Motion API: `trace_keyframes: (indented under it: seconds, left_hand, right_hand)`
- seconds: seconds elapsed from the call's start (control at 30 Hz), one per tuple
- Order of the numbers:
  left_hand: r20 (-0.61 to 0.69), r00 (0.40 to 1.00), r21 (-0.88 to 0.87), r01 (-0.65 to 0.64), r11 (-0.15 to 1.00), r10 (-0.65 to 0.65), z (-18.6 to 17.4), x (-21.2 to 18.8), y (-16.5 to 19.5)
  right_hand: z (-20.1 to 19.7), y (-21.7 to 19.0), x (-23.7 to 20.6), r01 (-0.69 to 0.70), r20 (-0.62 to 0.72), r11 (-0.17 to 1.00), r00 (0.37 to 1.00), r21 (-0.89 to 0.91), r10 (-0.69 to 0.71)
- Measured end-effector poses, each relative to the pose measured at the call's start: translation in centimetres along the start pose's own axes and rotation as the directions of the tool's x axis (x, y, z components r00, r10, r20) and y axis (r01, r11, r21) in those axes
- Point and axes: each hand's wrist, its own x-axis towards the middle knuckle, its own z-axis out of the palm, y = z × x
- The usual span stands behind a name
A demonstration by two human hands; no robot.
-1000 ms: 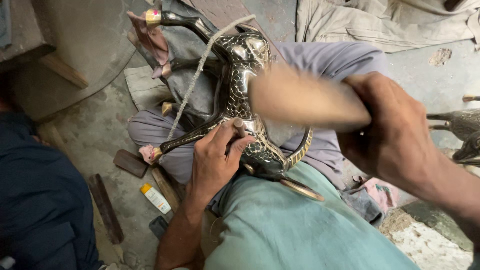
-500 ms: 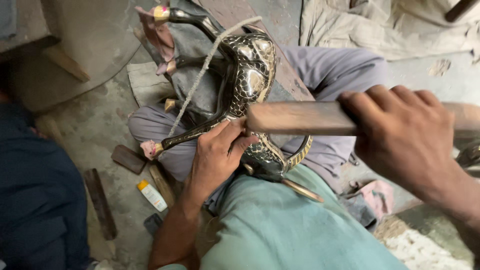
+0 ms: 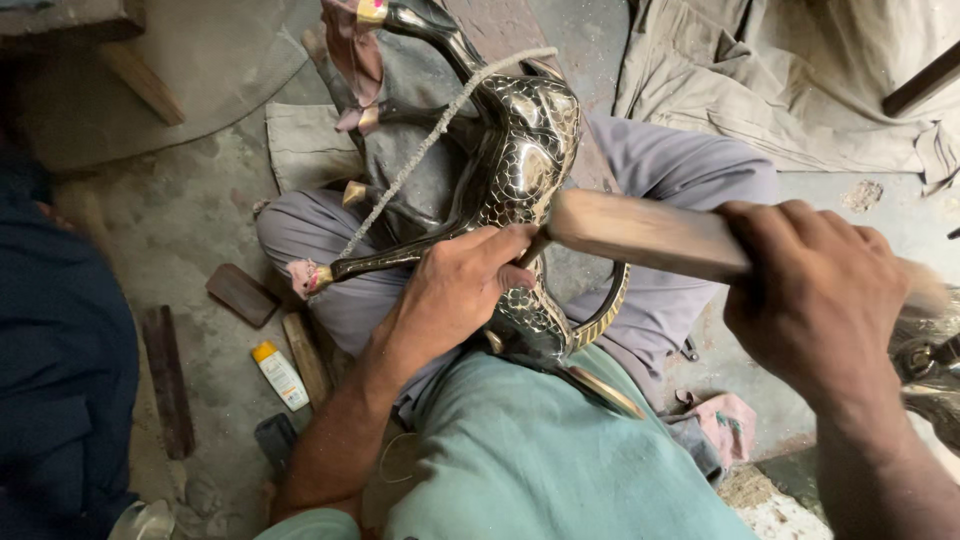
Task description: The person uses a wooden mallet and a small metal punch to hammer a decorative pattern into a silver-colored metal animal figurine. The figurine is held steady on a cushioned surface while the person repeatedly strikes the punch to create a textured surface.
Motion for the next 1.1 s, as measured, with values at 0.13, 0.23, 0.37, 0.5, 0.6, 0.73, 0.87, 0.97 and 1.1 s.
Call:
trace_keyframes:
  seconds: [0.13, 0.23, 0.37, 0.5, 0.6, 0.73, 0.87, 0.97, 1.1]
  left_hand:
    - [-0.008, 1.000, 0.034, 0.018, 0.999, -0.018, 0.1, -0.2, 0.3]
    - [0.012, 1.000, 0.070, 0.014, 0.997, -0.015, 0.0, -0.2, 0.6]
    - [0.020, 0.999, 0.052, 0.048, 0.997, -0.049, -0.1, 0.1, 1.4]
    - [0.023, 0.999, 0.075, 0.021, 0.997, -0.022, -1.0, -0.8, 2.1]
    - [-0.275, 0.961, -0.006, 0.036, 0.999, -0.036, -2.8, -3.8, 2.5]
    - [-0.612, 0.690, -0.197, 0.341, 0.919, -0.387, -5.1, -8.8, 1.2]
    - [-0.773, 0.495, -0.216, 0.382, 0.898, -0.396, -5.9, -13.0, -2.3]
    - [-0.786, 0.393, -0.310, 0.418, 0.854, -0.478, -6.0, -14.7, -4.9]
    - [-0.522, 0.508, -0.480, 0.488, 0.729, -0.685, -4.5, -14.3, -6.5]
  right_hand:
    - [0.3, -0.6, -0.6, -0.101, -0.072, 0.925, 0.988, 0.367, 0.137]
    - [0.0, -1.6, -0.7, 0.071, -0.152, 0.997, 0.986, -0.002, -0.071]
    - [0.4, -2.6, -1.5, -0.247, -0.095, 0.737, 0.917, 0.630, 0.388]
    - [2.0, -0.4, -4.0, -0.095, -0.042, 0.985, 0.995, -0.146, 0.090]
    - [4.9, 3.1, -6.1, -0.304, 0.033, 0.946, 0.953, 0.114, 0.302]
    - [11.0, 5.2, -8.2, -0.614, 0.177, 0.718, 0.786, 0.328, 0.592]
    - [12.8, 2.7, -10.2, -0.450, 0.164, 0.711, 0.885, 0.540, 0.436]
    - [10.7, -0.1, -10.8, -0.342, 0.239, 0.405, 0.929, 0.848, 0.284]
    - [8.0, -2.4, -10.2, -0.111, 0.171, 0.226, 0.949, 0.968, -0.266]
